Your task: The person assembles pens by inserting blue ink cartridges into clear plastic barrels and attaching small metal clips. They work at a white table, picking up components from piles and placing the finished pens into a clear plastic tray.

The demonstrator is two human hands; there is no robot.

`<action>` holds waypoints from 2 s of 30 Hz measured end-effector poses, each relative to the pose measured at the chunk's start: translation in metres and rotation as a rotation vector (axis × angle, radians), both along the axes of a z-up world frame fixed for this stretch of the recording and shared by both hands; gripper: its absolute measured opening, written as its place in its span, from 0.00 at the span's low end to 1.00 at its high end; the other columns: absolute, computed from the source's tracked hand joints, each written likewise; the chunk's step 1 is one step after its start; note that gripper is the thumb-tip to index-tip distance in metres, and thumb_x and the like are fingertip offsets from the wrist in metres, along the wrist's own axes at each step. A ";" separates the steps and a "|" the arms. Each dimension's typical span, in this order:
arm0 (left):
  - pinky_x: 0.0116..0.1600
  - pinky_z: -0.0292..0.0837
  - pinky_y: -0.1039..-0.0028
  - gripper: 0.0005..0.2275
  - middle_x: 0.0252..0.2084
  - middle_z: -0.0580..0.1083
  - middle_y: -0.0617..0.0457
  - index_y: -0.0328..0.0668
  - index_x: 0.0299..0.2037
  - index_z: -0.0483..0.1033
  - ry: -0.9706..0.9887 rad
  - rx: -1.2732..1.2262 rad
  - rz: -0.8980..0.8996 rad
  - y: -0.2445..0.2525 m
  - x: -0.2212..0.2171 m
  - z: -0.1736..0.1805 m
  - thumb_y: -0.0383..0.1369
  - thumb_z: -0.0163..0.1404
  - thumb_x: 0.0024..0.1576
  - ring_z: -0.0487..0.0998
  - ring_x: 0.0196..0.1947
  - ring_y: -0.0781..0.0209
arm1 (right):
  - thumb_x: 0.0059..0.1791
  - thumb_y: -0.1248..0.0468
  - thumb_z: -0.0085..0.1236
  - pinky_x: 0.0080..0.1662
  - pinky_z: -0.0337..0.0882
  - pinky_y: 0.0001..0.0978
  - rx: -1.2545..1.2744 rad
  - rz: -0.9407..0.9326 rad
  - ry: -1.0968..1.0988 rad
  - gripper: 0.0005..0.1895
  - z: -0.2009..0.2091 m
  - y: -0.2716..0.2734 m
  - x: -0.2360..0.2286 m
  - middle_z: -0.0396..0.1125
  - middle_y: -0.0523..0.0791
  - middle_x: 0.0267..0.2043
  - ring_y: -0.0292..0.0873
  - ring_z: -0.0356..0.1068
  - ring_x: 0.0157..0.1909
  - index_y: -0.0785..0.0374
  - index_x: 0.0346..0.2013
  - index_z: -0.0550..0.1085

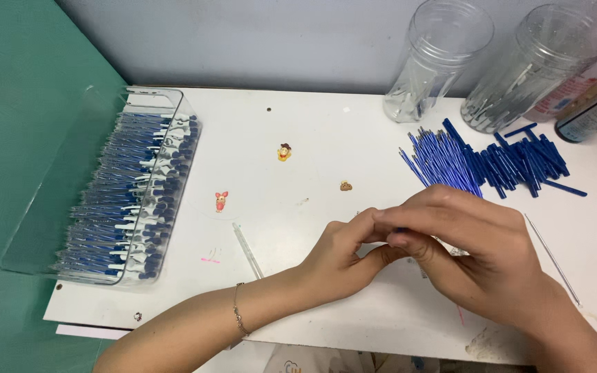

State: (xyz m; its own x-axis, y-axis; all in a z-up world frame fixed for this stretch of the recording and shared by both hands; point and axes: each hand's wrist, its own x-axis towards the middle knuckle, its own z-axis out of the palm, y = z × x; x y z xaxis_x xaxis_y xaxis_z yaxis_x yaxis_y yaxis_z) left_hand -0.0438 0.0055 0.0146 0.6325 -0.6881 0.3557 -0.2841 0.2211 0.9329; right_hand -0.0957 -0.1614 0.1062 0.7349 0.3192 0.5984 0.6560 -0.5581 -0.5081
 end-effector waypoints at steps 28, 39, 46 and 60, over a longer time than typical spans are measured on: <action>0.48 0.73 0.77 0.07 0.35 0.74 0.58 0.43 0.43 0.65 0.014 0.036 0.051 0.002 0.004 -0.004 0.26 0.52 0.63 0.81 0.39 0.67 | 0.48 0.73 0.57 0.41 0.75 0.30 0.167 -0.053 0.140 0.07 -0.017 -0.009 0.008 0.76 0.50 0.34 0.44 0.76 0.35 0.68 0.38 0.79; 0.56 0.82 0.72 0.06 0.50 0.79 0.47 0.36 0.47 0.65 0.027 -0.074 0.084 0.010 0.008 0.021 0.28 0.48 0.66 0.83 0.48 0.57 | 0.52 0.67 0.49 0.56 0.77 0.37 0.504 -0.073 0.357 0.27 -0.056 -0.029 0.010 0.71 0.58 0.54 0.49 0.75 0.50 0.73 0.65 0.64; 0.83 0.56 0.37 0.15 0.63 0.73 0.41 0.39 0.59 0.62 -0.743 -0.030 0.584 0.114 0.029 0.072 0.13 0.41 0.66 0.79 0.67 0.41 | 0.58 0.77 0.52 0.58 0.70 0.33 0.337 -0.283 0.135 0.18 -0.096 -0.030 0.028 0.69 0.56 0.48 0.46 0.72 0.51 0.77 0.64 0.67; 0.24 0.60 0.43 0.28 0.41 0.77 0.44 0.45 0.45 0.70 -0.743 1.301 0.753 0.283 0.081 0.029 0.10 0.35 0.34 0.71 0.27 0.25 | 0.54 0.79 0.55 0.56 0.69 0.37 0.045 -0.289 0.093 0.16 -0.093 -0.027 0.023 0.71 0.50 0.42 0.45 0.71 0.44 0.69 0.57 0.74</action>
State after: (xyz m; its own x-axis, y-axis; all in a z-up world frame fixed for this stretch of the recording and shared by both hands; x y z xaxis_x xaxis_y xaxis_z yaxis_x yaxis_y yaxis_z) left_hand 0.0368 0.2890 0.0432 0.9033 -0.3872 0.1845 -0.3934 -0.9194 -0.0034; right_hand -0.0724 -0.1887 0.0137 0.8437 0.0637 0.5330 0.4228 -0.6907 -0.5867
